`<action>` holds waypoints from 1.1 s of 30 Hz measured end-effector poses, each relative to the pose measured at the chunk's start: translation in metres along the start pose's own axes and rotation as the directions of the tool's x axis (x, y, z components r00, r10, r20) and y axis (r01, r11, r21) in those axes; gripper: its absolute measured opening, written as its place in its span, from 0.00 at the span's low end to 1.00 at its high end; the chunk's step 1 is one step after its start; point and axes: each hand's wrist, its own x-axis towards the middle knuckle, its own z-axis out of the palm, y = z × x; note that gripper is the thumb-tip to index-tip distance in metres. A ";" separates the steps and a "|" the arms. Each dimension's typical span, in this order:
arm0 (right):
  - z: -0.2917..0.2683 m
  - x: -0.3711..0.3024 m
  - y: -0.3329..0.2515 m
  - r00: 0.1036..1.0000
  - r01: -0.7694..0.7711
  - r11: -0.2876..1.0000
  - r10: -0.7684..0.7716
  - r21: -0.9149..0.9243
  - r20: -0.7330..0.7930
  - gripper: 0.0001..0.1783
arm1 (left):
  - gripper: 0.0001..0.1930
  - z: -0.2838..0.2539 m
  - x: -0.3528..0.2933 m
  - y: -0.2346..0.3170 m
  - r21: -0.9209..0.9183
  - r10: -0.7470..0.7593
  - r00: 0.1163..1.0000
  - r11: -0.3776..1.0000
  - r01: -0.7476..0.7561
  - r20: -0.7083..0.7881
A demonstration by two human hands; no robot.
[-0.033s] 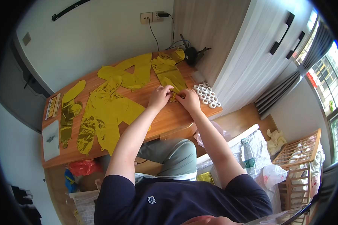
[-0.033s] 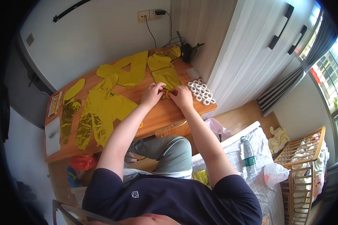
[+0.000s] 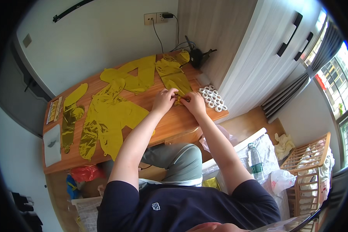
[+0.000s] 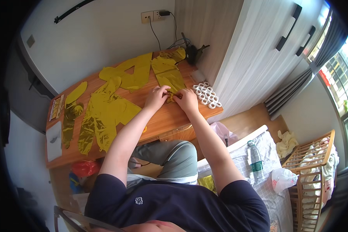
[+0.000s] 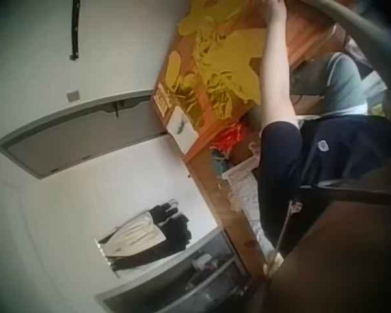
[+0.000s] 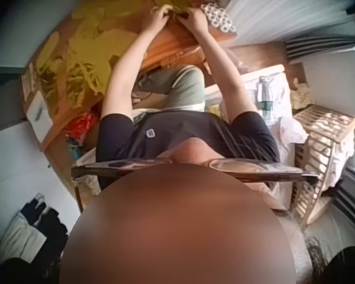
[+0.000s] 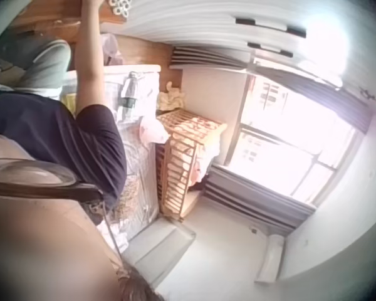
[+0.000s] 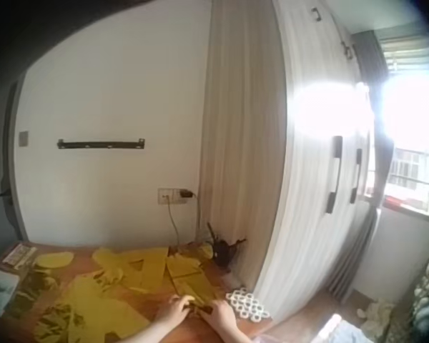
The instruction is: Folding gold-colored foil letter balloons at a wooden desk.
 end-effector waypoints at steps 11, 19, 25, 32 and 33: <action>0.002 -0.004 0.006 0.995 -0.020 0.997 0.027 0.075 -0.093 0.11 | 0.18 -0.028 0.052 0.054 -0.227 0.241 0.936 0.927 -0.300 -0.255; 0.006 0.004 -0.028 0.996 0.050 0.988 -0.037 0.145 -0.087 0.15 | 0.20 -0.213 -0.038 0.218 -0.688 0.177 0.704 0.153 -0.710 -0.687; -0.008 -0.007 0.000 0.997 0.004 0.996 0.003 0.093 -0.077 0.16 | 0.20 -0.207 -0.072 0.188 -0.452 0.095 0.492 0.274 -0.849 -0.865; -0.005 -0.003 -0.005 0.997 0.015 0.996 -0.008 0.092 -0.079 0.18 | 0.22 -0.212 -0.090 0.174 -0.065 0.107 0.140 0.520 -0.851 -0.984; -0.009 -0.005 0.002 0.997 0.011 0.996 -0.005 0.084 -0.076 0.19 | 0.22 -0.209 -0.088 0.175 -0.024 0.104 0.097 0.548 -0.836 -0.990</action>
